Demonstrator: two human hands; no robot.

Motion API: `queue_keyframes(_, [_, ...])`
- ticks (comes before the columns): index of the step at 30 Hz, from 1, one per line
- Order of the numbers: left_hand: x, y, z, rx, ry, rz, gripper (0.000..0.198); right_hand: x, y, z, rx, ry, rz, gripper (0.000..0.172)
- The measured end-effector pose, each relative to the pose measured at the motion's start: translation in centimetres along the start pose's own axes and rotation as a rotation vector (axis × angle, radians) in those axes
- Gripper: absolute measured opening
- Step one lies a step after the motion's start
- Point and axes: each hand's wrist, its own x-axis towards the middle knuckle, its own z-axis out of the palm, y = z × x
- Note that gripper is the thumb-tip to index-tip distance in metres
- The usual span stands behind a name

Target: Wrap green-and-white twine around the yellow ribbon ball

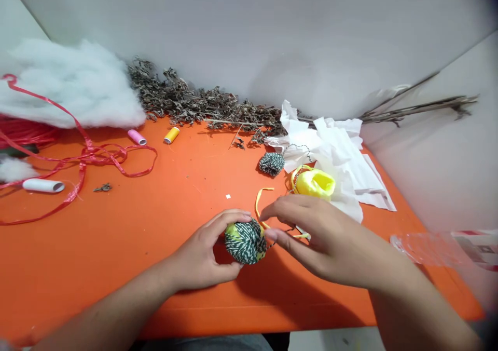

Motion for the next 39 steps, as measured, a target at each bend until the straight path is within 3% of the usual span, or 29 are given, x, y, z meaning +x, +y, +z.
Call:
queue_keyframes(4, [0.1, -0.1, -0.1, -0.031, -0.013, -0.017, 0.073, 0.6, -0.1, -2.2, -0.13, -0.133, 0.016, 0.005])
queue_keyframes(14, [0.1, 0.2, -0.2, -0.174, -0.025, -0.146, 0.064, 2.5, 0.8, -4.0, 0.047, -0.133, -0.135, 0.014])
queue_keyframes(21, [0.0, -0.1, -0.3, -0.228, -0.026, -0.152, 0.067, 3.4, 1.7, -2.2, 0.179, -0.048, -0.067, 0.02])
queue_keyframes(28, [0.4, 0.0, -0.4, -0.311, 0.013, -0.266, 0.065, 3.0, 1.7, -0.5, 0.416, 0.085, -0.018, 0.019])
queue_keyframes(39, [0.1, -0.2, -0.1, -0.512, -0.02, -0.249, 0.06, 3.5, 2.3, 0.9, 0.432, 0.061, 0.083, 0.018])
